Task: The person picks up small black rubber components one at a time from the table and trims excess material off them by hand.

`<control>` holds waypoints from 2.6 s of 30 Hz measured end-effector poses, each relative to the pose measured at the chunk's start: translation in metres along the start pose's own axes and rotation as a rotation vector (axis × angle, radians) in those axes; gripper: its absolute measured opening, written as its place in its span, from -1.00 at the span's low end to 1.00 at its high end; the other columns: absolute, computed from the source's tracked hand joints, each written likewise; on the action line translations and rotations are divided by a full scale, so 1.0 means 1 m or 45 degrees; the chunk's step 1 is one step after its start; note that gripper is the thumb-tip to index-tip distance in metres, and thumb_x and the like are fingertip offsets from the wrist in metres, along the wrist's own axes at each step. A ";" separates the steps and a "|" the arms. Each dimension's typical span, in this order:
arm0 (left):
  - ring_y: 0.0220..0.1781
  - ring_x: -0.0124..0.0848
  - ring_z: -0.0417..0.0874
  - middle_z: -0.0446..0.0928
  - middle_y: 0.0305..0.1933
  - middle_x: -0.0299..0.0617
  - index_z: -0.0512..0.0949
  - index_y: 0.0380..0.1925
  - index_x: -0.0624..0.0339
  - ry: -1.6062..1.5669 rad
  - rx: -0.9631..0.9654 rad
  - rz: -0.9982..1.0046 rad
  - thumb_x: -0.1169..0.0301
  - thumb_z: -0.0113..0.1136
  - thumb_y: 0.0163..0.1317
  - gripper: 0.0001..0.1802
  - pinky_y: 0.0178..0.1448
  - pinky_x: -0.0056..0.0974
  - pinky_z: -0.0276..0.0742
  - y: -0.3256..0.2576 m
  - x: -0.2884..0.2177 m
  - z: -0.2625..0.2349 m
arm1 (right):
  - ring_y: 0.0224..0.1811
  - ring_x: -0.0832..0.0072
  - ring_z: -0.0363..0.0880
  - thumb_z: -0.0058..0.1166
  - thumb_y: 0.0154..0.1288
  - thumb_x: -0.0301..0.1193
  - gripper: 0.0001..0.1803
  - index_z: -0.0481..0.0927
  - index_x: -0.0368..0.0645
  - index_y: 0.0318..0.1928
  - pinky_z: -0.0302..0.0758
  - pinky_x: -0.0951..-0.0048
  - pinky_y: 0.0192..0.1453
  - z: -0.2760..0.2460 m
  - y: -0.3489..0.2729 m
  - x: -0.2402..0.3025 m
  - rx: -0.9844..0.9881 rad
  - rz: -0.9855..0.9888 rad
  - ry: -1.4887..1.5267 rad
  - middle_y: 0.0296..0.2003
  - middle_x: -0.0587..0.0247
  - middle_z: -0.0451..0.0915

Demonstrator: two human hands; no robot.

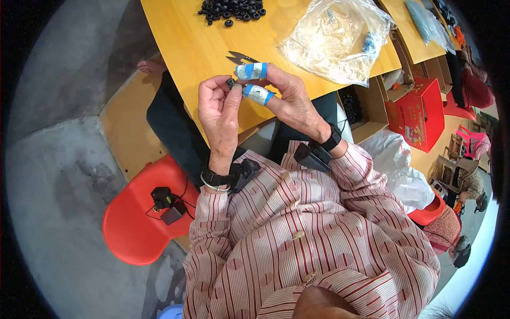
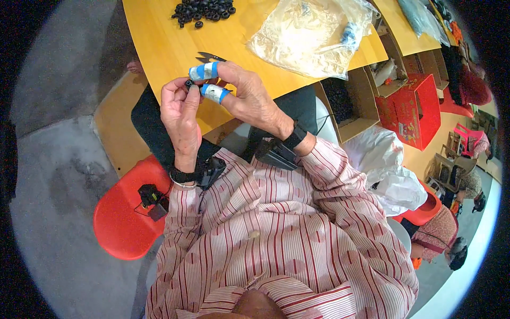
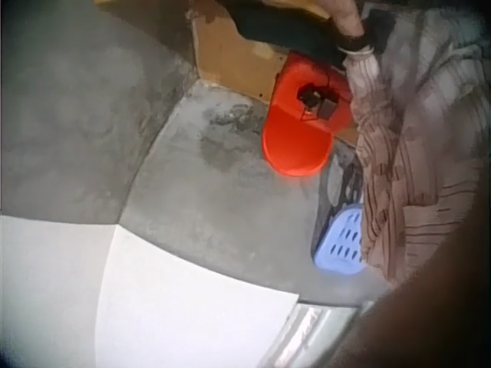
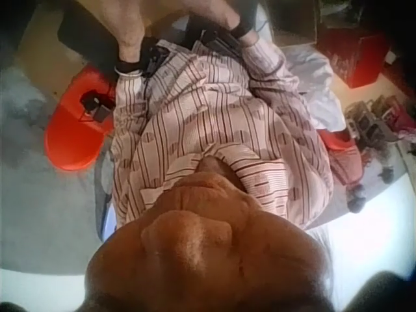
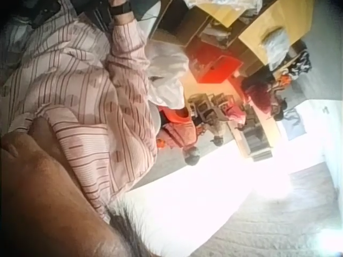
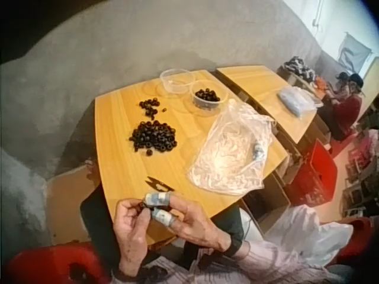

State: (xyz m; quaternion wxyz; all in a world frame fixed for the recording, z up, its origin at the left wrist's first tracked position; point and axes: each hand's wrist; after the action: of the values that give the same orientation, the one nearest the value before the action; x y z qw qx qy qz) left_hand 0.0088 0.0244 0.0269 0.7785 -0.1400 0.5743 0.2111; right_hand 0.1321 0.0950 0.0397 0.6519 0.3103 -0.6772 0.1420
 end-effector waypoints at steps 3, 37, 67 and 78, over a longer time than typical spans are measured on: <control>-0.22 -0.54 0.50 0.49 -0.19 -0.18 0.35 -0.10 0.29 0.011 0.033 -0.002 0.53 0.09 0.24 -0.76 -0.16 -0.46 0.44 0.000 -0.006 0.001 | -0.20 0.42 0.54 0.07 0.17 -0.57 -0.65 0.51 -0.18 0.01 0.48 0.46 -0.09 -0.013 0.002 0.009 -0.048 -0.128 -0.221 -0.20 0.26 0.60; -0.40 -0.58 0.50 0.48 -0.40 -0.25 0.39 -0.27 0.31 0.329 0.263 0.162 0.57 0.25 0.09 -0.75 -0.35 -0.50 0.48 -0.021 -0.045 0.037 | -0.11 0.62 0.49 0.14 0.23 -0.44 -0.62 0.44 -0.23 0.05 0.44 0.53 0.06 -0.044 -0.023 0.054 -0.044 0.013 -0.031 -0.20 0.35 0.53; -0.50 -0.49 0.54 0.55 -0.49 -0.21 0.44 -0.39 0.26 0.656 0.235 0.348 0.59 0.32 -0.05 -0.76 -0.35 -0.40 0.47 -0.020 -0.046 0.031 | -0.10 0.56 0.53 0.14 0.22 -0.44 -0.63 0.49 -0.23 0.04 0.48 0.48 0.04 -0.044 -0.020 0.049 0.066 0.034 0.046 -0.17 0.28 0.57; -0.43 -0.57 0.56 0.54 -0.44 -0.24 0.47 -0.29 0.34 0.399 0.391 0.061 0.60 0.21 0.09 -0.82 -0.32 -0.47 0.51 -0.021 -0.046 0.023 | -0.16 0.56 0.56 0.13 0.22 -0.43 -0.65 0.49 -0.28 0.01 0.52 0.49 -0.06 -0.047 -0.022 0.039 0.069 -0.073 -0.044 -0.18 0.25 0.58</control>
State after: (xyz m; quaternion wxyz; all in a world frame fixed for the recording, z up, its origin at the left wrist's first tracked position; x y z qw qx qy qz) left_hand 0.0269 0.0086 0.0775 0.6867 -0.0371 0.7168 0.1151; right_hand 0.1840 0.0967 0.0784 0.6352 0.3496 -0.6751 0.1361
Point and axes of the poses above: each hand's wrist, its own y-axis towards the middle knuckle, its own z-axis out of the palm, x = y × z
